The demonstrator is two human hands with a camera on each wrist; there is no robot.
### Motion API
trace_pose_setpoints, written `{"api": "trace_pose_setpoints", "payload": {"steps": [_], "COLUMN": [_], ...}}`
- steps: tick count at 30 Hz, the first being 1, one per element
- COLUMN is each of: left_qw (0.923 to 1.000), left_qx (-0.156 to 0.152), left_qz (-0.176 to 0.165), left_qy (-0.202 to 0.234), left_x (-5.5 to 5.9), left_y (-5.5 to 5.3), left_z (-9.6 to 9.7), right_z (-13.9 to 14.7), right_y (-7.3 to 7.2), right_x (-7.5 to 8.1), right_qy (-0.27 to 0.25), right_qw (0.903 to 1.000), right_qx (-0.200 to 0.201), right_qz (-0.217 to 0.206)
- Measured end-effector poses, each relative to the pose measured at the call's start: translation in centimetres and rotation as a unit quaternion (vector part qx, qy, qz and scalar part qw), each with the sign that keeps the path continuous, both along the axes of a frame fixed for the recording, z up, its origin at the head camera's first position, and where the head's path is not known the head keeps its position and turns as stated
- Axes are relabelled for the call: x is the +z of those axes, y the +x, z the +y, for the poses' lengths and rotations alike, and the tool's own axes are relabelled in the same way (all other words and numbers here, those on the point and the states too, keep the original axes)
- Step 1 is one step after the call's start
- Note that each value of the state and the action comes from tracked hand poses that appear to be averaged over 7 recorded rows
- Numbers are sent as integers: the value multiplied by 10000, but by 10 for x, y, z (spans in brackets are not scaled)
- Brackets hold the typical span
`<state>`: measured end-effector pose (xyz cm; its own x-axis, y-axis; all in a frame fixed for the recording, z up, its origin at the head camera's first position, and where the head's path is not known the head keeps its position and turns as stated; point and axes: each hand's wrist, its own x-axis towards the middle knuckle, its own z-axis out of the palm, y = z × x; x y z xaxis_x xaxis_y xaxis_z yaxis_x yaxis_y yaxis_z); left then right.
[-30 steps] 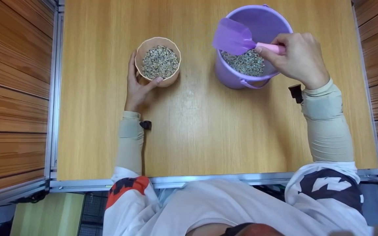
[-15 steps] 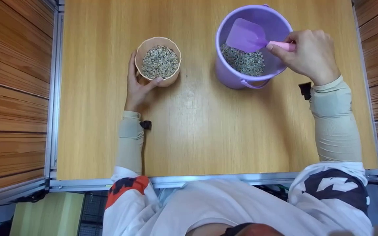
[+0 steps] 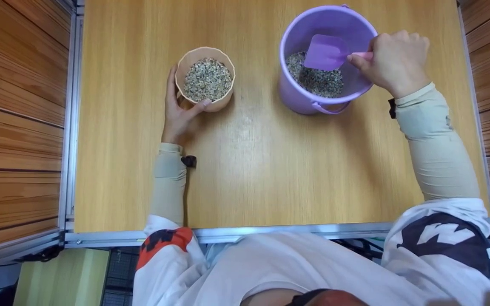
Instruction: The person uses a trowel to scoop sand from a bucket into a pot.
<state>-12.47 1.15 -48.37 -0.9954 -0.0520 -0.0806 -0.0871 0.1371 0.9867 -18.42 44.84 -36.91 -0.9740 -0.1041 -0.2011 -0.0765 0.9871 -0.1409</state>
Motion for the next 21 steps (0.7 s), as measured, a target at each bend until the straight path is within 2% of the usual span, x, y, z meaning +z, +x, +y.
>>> {"api": "trace_pose_setpoints", "payload": {"steps": [3, 9, 14, 21], "left_qw": [10000, 9999, 9999, 10000], "left_qx": [3, 52, 42, 27], "left_qz": [47, 29, -109, -94], "left_qy": [60, 97, 35, -6], "left_x": [-1, -1, 0, 0], "left_y": [0, -1, 0, 0], "left_z": [0, 2, 2, 3], "right_z": [-4, -10, -14, -21], "right_y": [-7, -16, -19, -21], "right_x": [-4, -16, -28, -39], "right_qy": [410, 1029, 1221, 1363], "right_qw": [9990, 9939, 9914, 9888], "right_qx": [54, 296, 422, 525], "right_qz": [-180, -276, -228, -312]}}
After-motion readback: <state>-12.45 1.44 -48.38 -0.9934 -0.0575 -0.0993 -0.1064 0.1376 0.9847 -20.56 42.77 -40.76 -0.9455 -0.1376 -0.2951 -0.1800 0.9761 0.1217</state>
